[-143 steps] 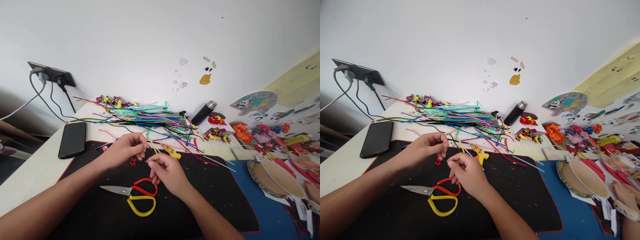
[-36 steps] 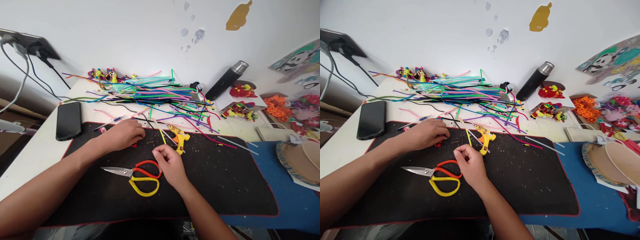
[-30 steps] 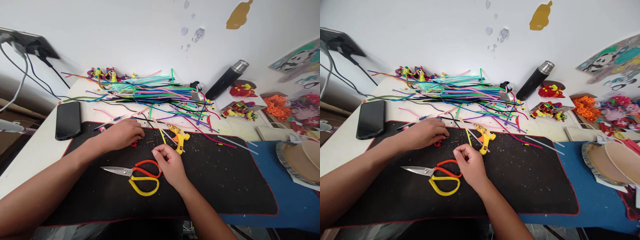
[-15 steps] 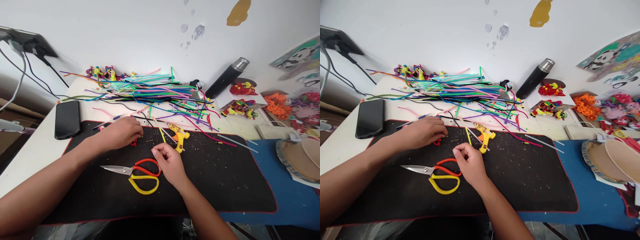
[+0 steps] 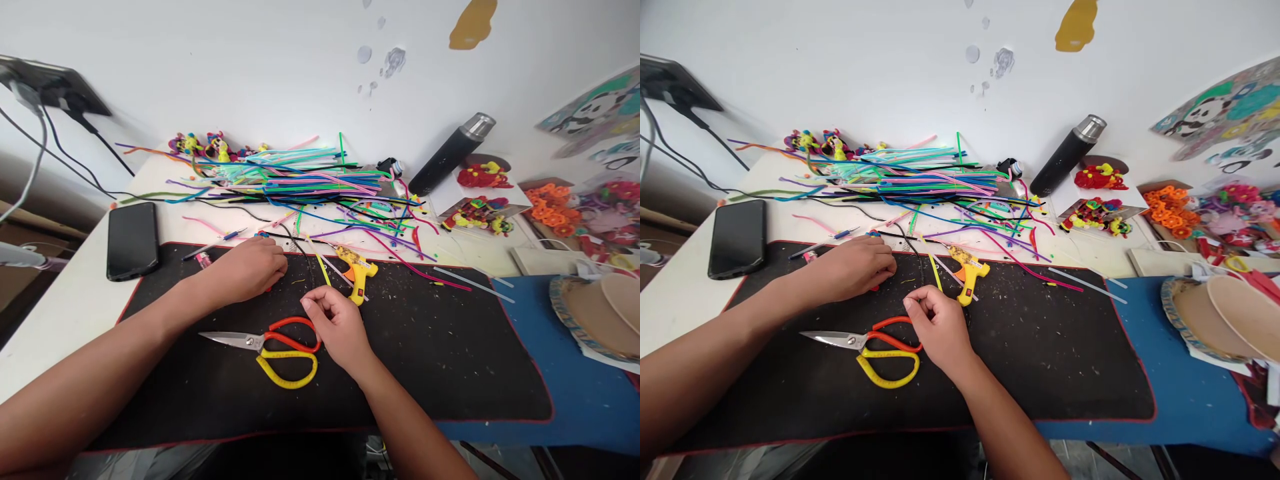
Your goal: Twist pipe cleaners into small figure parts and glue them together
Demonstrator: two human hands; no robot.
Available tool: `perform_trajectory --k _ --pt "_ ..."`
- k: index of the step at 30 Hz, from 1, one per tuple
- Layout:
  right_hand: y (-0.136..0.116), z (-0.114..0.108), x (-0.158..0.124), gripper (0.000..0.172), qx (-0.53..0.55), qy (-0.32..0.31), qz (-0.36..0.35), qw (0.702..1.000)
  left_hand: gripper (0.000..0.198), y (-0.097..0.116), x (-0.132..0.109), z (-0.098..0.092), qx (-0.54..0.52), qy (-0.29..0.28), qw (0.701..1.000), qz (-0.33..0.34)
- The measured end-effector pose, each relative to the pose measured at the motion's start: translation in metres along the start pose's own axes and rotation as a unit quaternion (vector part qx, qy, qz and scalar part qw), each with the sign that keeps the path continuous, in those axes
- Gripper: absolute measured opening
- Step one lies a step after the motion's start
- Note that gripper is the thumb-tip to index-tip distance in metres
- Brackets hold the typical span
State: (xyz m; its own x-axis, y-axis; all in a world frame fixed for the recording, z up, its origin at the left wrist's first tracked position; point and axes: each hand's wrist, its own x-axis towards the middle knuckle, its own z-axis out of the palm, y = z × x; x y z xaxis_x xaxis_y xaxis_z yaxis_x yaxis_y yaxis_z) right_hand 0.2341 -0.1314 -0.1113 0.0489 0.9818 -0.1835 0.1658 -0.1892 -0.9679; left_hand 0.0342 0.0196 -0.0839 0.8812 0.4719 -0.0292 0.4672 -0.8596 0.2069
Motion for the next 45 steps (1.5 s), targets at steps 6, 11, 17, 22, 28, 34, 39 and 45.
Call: perform_trajectory --k 6,11,17,22,28,34,39,45 --pt "0.0 0.001 0.0 0.022 -0.004 0.002 0.001 1.0 0.023 0.004 0.003 0.001 0.036 -0.005 0.999 0.006" --pt "0.001 0.002 0.0 0.023 -0.004 0.009 0.004 1.0 0.021 0.007 0.004 0.005 0.044 0.005 0.999 0.015" --pt "0.003 0.004 0.001 0.026 -0.001 0.014 0.003 1.0 0.025 0.003 0.004 0.008 0.014 0.025 1.0 0.012" --pt "0.004 0.006 0.001 0.025 0.012 0.018 0.004 1.0 0.025 -0.004 -0.001 -0.005 -0.01 0.024 0.999 0.021" --pt "0.005 0.006 0.001 0.023 0.002 0.025 -0.003 1.0 0.021 -0.005 -0.004 -0.018 -0.021 0.046 0.999 -0.009" --pt "0.004 0.005 0.001 0.024 -0.007 0.026 -0.003 1.0 0.018 -0.005 -0.003 -0.021 -0.099 0.029 0.994 -0.039" --pt "0.003 0.006 0.002 0.024 0.012 0.017 0.005 1.0 0.024 0.0 -0.004 -0.028 -0.207 0.043 0.974 -0.08" --pt "-0.007 0.005 0.009 0.026 0.059 0.012 0.022 0.998 0.034 0.013 -0.007 -0.04 -0.313 0.033 0.941 -0.123"
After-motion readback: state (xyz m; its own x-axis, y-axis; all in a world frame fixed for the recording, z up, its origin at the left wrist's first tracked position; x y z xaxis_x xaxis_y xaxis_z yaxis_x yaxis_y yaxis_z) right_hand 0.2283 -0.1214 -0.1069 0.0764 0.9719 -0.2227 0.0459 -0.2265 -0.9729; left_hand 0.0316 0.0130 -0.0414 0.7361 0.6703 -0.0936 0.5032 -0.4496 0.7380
